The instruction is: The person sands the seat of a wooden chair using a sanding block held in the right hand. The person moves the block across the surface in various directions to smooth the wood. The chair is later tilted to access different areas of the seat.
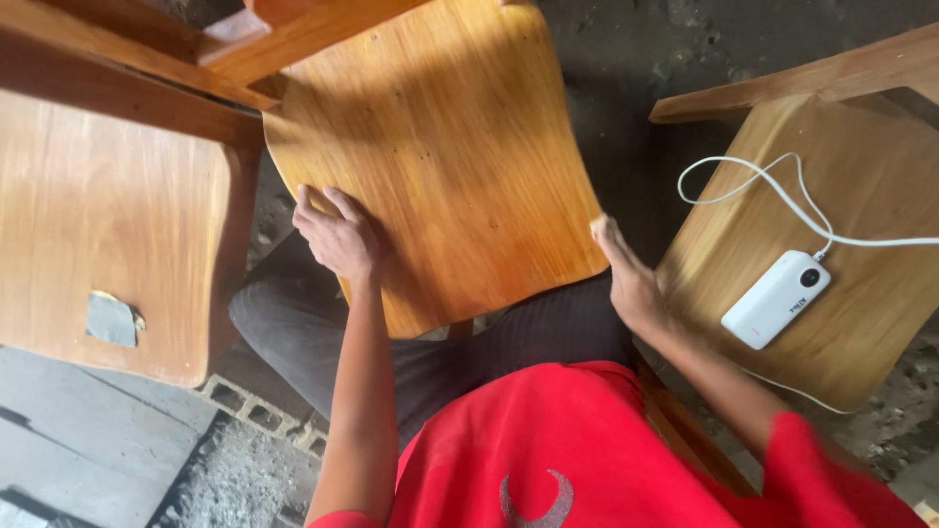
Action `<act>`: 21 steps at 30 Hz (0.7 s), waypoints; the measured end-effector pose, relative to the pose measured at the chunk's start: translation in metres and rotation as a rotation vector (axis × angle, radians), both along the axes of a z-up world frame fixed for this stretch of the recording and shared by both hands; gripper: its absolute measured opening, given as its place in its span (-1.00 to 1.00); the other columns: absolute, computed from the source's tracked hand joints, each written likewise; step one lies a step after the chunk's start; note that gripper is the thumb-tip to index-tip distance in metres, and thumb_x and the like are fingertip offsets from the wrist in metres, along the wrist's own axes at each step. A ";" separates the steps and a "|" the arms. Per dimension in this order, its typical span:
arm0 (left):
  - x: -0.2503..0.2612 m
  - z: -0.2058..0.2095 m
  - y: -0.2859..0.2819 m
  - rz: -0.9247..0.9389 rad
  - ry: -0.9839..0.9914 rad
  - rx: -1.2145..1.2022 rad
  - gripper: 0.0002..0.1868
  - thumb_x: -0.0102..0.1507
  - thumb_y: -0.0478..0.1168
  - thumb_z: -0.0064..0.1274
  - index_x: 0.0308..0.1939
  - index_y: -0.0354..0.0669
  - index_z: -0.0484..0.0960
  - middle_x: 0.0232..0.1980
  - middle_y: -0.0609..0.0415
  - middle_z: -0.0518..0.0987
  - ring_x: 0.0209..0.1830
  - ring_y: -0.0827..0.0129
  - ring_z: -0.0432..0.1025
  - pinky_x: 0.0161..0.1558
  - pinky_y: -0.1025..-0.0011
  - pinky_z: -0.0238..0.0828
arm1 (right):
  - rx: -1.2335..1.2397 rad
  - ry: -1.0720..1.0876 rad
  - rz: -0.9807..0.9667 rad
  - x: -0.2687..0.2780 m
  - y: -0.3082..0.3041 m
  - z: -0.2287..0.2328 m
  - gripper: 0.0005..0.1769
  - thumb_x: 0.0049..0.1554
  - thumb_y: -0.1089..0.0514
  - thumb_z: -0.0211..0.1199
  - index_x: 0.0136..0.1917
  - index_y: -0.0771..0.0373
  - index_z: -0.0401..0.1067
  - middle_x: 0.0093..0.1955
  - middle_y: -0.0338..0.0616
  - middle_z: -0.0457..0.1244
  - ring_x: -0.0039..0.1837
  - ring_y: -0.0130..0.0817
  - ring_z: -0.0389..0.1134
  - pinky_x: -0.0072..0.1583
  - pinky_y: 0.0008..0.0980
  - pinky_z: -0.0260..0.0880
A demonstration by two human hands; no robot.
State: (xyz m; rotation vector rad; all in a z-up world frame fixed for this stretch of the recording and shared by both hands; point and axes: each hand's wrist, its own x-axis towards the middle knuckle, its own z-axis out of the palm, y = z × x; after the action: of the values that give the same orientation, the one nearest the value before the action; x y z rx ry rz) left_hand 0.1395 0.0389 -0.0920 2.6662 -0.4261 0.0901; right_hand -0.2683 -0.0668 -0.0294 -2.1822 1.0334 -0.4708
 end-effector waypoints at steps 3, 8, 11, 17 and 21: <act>0.001 -0.007 0.002 0.010 -0.004 0.010 -0.61 0.50 0.12 -0.19 0.33 0.12 0.31 0.18 0.07 0.36 0.07 0.01 0.50 -0.07 -0.02 0.57 | -0.208 0.132 0.070 -0.009 0.004 -0.010 -0.41 0.31 0.50 -0.05 0.58 0.35 0.23 0.61 0.22 0.05 0.57 -0.02 0.12 0.51 -0.18 0.16; -0.001 -0.003 0.000 -0.002 -0.037 -0.021 -0.58 0.48 0.11 -0.17 0.33 0.02 0.35 0.14 -0.01 0.42 0.04 0.00 0.50 -0.13 0.00 0.54 | -0.282 0.113 0.173 0.107 -0.092 -0.017 -0.33 0.30 0.50 0.10 0.62 0.44 0.00 0.64 0.40 -0.12 0.63 0.27 -0.07 0.58 0.09 0.00; -0.001 0.002 -0.004 -0.002 -0.046 -0.047 -0.54 0.47 0.10 -0.17 0.33 -0.06 0.39 0.09 -0.08 0.48 0.03 -0.01 0.50 -0.18 0.04 0.52 | -0.262 0.283 0.157 0.176 -0.149 -0.030 -0.27 0.48 0.22 0.00 0.71 0.34 -0.32 0.72 0.23 -0.39 0.74 0.21 -0.36 0.71 0.10 -0.25; -0.002 0.009 -0.001 0.013 0.008 -0.033 -0.53 0.46 0.11 -0.20 0.34 -0.03 0.37 0.10 -0.14 0.48 0.03 -0.06 0.48 -0.18 -0.03 0.48 | -0.271 0.413 0.015 0.191 -0.140 -0.027 -0.35 0.55 0.05 -0.14 0.74 0.23 -0.32 0.77 -0.02 -0.41 0.76 -0.05 -0.40 0.70 0.01 -0.21; -0.003 0.013 -0.006 0.001 -0.018 -0.050 -0.57 0.47 0.06 -0.16 0.32 -0.03 0.36 0.12 -0.15 0.48 0.02 -0.08 0.48 -0.17 -0.02 0.47 | -0.300 0.327 0.067 0.123 -0.066 -0.004 -0.35 0.44 0.15 -0.04 0.70 0.32 -0.12 0.73 0.12 -0.18 0.72 0.16 -0.16 0.61 0.11 -0.02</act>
State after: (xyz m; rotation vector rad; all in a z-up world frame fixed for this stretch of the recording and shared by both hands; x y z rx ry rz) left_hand 0.1362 0.0333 -0.0794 2.6179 -0.4231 0.1241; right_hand -0.1455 -0.1324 -0.0331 -2.6158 1.1124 -0.2535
